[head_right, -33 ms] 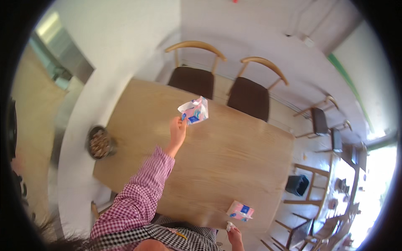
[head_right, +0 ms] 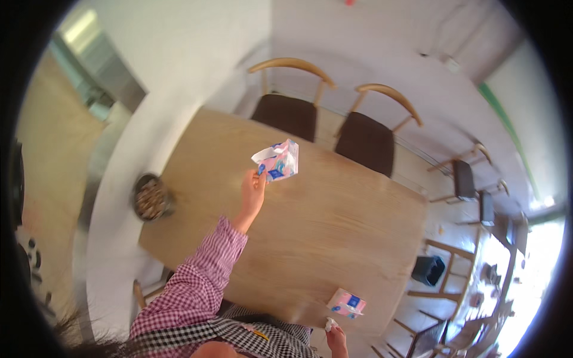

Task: The person wipes multiple dining tables with a tissue, moving around the restaurant to clean each surface. They handle a metal bowl, a cup, and a bottle, placing them on the tables while wiping.

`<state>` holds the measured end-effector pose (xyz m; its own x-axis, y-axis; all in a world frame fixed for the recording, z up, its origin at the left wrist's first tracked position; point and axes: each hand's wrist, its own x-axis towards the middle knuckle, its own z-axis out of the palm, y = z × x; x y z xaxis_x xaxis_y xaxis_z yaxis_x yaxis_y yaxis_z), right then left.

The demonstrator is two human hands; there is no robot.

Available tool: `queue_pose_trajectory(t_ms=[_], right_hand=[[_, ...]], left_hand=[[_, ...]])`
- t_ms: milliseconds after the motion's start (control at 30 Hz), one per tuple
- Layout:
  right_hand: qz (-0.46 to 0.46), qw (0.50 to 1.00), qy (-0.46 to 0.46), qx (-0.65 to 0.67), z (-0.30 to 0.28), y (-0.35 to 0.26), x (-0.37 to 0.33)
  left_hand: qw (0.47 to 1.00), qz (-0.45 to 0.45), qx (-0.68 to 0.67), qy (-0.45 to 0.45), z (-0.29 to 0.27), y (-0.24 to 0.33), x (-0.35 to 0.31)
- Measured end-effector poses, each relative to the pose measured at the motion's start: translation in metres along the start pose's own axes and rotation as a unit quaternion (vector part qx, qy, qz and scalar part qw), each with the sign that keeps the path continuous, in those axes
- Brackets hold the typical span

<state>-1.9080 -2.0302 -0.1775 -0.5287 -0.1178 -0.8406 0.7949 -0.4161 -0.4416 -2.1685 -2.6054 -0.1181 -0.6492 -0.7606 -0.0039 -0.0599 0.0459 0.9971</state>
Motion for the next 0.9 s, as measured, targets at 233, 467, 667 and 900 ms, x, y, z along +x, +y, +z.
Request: queue_pose_trajectory(t_ms=[233,467,667,900], right_hand=[[0.051,0.994,-0.018,-0.093,0.022,-0.011,0.019],[0.064,0.988,-0.022,-0.142,0.021,-0.025,0.017],[0.06,0.989,-0.013,-0.132,-0.003,-0.019,0.01],[0.05,0.996,-0.073,0.012,-0.03,0.008,0.031]], left_hand=[[0.933,0.01,0.2,0.3,-0.277,0.096,-0.098],[0.774,0.074,0.532,0.335,-0.356,-0.007,-0.173],[0.827,-0.522,-0.08,0.196,-0.326,-0.086,-0.283],[0.829,-0.496,-0.039,0.255,-0.318,-0.121,-0.273]])
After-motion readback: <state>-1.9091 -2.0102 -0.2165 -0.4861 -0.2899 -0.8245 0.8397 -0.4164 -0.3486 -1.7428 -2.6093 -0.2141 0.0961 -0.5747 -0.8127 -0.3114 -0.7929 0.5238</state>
